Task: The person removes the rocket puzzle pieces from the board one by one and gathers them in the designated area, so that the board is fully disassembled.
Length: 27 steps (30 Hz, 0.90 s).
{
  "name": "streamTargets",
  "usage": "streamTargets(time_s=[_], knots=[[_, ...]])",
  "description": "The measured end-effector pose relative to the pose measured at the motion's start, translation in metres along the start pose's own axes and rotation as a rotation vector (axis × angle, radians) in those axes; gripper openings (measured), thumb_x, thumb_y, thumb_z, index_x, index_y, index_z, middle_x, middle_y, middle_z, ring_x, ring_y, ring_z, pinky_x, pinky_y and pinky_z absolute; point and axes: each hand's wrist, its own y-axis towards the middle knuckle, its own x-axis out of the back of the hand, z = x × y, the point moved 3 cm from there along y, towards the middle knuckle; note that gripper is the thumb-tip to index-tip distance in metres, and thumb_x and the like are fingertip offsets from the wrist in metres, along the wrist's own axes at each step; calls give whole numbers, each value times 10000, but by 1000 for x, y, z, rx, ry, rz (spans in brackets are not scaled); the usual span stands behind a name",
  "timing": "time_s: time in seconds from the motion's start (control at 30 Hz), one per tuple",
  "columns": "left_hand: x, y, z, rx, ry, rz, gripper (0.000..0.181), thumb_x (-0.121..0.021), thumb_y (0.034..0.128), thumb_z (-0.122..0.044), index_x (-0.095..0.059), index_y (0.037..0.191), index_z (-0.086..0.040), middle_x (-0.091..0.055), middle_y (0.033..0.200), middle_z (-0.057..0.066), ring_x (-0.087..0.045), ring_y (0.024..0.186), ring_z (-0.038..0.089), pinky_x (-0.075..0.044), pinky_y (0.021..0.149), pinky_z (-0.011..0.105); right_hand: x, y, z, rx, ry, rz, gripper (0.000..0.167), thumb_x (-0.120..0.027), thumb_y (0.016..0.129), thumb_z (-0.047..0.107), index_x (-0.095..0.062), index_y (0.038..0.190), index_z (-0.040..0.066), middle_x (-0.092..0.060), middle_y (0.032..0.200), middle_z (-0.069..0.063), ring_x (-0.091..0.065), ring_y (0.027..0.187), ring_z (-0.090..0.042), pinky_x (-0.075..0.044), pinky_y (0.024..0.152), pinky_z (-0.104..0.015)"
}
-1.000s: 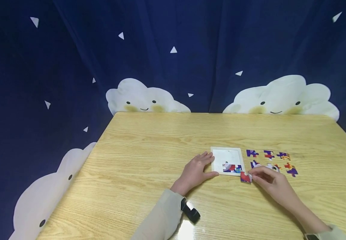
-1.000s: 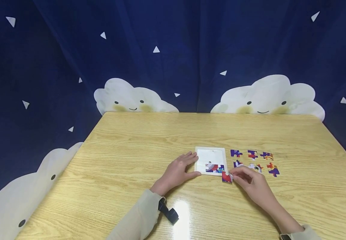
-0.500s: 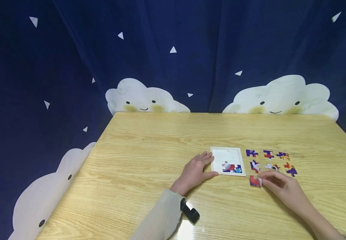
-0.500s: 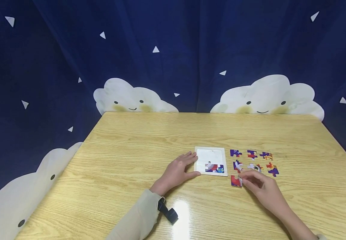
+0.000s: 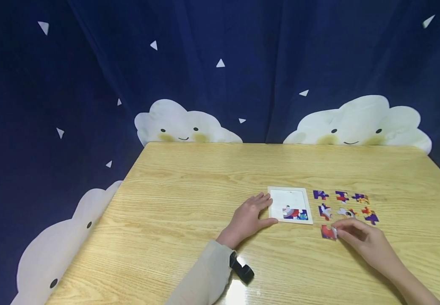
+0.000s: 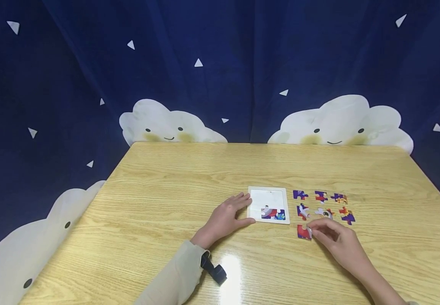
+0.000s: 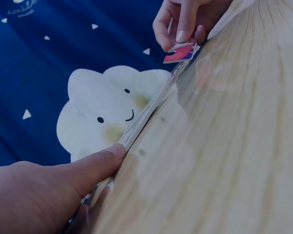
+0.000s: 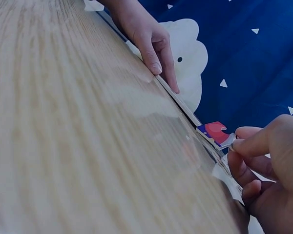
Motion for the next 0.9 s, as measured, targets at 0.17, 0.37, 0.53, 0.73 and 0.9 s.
streamTargets(time_s=[0.17, 0.37, 0.53, 0.73, 0.9], knots=[[0, 0, 0, -1, 3, -5, 630, -639, 896, -523, -551, 1396, -151, -480, 1506, -4, -422, 1431, 172, -397, 1166, 354, 1, 1, 0, -10, -13, 3, 180, -703, 868, 17, -712, 1010, 126, -636, 997, 305, -575, 903, 188, -481, 760, -11], [-1, 0, 0, -3, -3, -3, 623, -636, 899, -521, -554, 1394, -153, -482, 1505, -2, -420, 1432, 179, -401, 1163, 361, 2, 0, 0, -36, -51, -1, 168, -711, 871, 47, -718, 995, 160, -624, 983, 336, -534, 918, 231, -446, 760, 12], [-1, 0, 1, -8, -3, -5, 625, -638, 897, -521, -552, 1396, -154, -480, 1506, -5, -417, 1434, 178, -401, 1164, 361, 3, 1, -3, -36, -81, -4, 163, -720, 872, 75, -722, 994, 182, -619, 982, 342, -522, 904, 229, -436, 743, 8], [-2, 1, 1, -5, -3, 0, 625, -635, 899, -523, -550, 1397, -155, -479, 1507, -7, -414, 1436, 178, -392, 1170, 357, 2, 1, -5, -34, -94, 3, 140, -710, 886, 92, -720, 997, 176, -609, 971, 339, -544, 832, 167, -454, 674, -46], [-2, 0, 1, -3, 4, -1, 623, -636, 899, -522, -553, 1395, -155, -483, 1505, -7, -416, 1435, 177, -386, 1174, 352, 2, 1, -7, -38, -78, 15, 140, -706, 889, 93, -720, 1008, 166, -624, 968, 319, -555, 825, 148, -460, 675, -54]])
